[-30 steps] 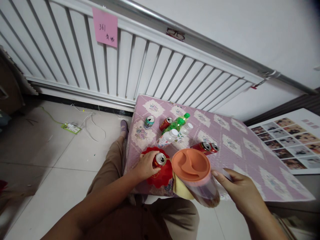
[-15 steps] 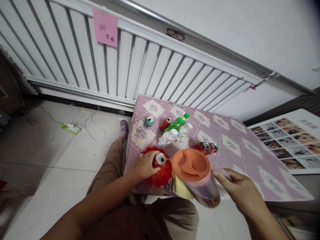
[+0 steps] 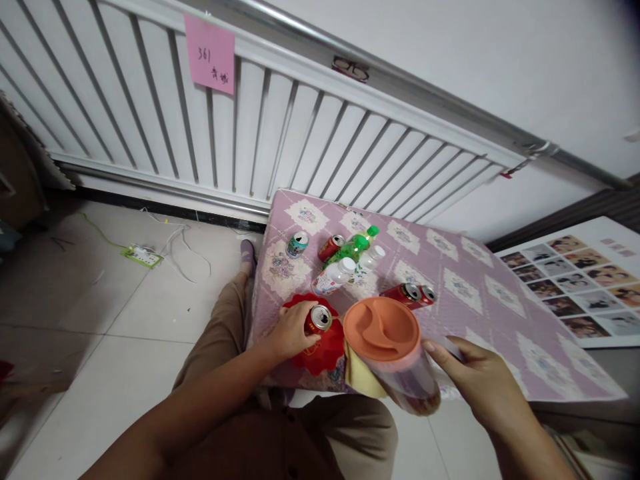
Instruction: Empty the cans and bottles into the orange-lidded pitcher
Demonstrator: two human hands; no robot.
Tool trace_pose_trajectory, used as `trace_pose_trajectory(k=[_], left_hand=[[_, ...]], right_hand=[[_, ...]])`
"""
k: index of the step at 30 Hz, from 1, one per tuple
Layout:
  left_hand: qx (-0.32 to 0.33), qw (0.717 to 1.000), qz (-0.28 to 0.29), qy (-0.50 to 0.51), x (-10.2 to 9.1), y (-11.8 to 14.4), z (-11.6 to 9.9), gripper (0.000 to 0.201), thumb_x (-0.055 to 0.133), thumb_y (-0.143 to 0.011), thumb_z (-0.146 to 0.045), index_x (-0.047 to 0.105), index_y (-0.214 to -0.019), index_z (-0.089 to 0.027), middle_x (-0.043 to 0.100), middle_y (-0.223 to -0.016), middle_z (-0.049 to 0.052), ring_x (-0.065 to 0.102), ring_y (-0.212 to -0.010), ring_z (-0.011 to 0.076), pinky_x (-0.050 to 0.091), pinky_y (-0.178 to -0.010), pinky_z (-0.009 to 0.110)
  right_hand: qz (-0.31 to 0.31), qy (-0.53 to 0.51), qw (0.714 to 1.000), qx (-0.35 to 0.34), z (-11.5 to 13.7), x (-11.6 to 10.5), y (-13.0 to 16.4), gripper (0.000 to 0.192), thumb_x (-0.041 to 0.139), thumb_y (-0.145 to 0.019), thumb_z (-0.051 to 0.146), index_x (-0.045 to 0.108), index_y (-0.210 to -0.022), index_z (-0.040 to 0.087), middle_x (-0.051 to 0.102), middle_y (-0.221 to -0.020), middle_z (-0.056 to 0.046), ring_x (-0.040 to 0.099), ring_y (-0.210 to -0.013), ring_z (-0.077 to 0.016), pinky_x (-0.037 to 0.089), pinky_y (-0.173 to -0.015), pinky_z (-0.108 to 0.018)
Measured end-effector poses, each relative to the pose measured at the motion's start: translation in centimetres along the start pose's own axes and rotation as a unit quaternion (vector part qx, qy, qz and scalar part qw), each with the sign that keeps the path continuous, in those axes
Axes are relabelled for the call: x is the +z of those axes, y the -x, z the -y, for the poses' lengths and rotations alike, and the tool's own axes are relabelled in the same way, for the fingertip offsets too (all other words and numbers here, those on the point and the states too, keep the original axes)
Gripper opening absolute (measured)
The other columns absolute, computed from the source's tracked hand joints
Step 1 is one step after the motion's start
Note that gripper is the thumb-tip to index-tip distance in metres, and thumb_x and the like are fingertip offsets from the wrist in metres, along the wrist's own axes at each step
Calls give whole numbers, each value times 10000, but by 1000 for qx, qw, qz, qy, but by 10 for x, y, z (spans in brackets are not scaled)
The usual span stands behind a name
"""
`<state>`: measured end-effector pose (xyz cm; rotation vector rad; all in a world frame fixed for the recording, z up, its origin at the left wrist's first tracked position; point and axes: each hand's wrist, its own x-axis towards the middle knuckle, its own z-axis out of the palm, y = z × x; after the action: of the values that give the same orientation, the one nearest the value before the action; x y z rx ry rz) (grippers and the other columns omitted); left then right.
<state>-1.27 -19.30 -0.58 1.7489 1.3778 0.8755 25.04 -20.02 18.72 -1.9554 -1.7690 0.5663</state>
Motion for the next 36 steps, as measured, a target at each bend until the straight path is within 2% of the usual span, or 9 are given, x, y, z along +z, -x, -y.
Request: trace_pose_trajectory(k=[7,21,25,36], left_hand=[[-5,1000,3,-2,-2,0,-2,660,754,-796,-255,472,-1393,-265,576,-1462,98,534,-1358,301,333,-1194,540],[-5,1000,4,-2,-3,0,-4,667,758,-792,-247,469,-1394,-247,576,-1459,103,534,-1357,311,331,-1193,553],[-4,1000,3,0,-5,0,-5,661,757,-794,-246,474,-1391,-260,579,-1458,95,533,-1359,305,344,-1189,535],[-4,1000,3,-4,-3,0,-2,659,757,-798,-247,463,-1388,-257,570,-1473,98,525,-1370,304,333,-1188,546]], right_hand=[[-10,3,1000,-18,-6,1,0,516,728,-638,703,710,-548,196,584,-506,-5,504,-483,-145,423,-439,-235],[3,15,1000,0,-4,1,-1,451,720,-635,641,709,-547,199,596,-536,-12,513,-529,-154,431,-459,-234],[-11,2,1000,2,-1,2,-1,451,737,-611,643,719,-551,196,597,-527,-15,515,-520,-156,437,-468,-240],[-2,4,1000,14,5,2,1,482,729,-598,669,717,-555,189,617,-538,-19,520,-514,-157,431,-464,-248]])
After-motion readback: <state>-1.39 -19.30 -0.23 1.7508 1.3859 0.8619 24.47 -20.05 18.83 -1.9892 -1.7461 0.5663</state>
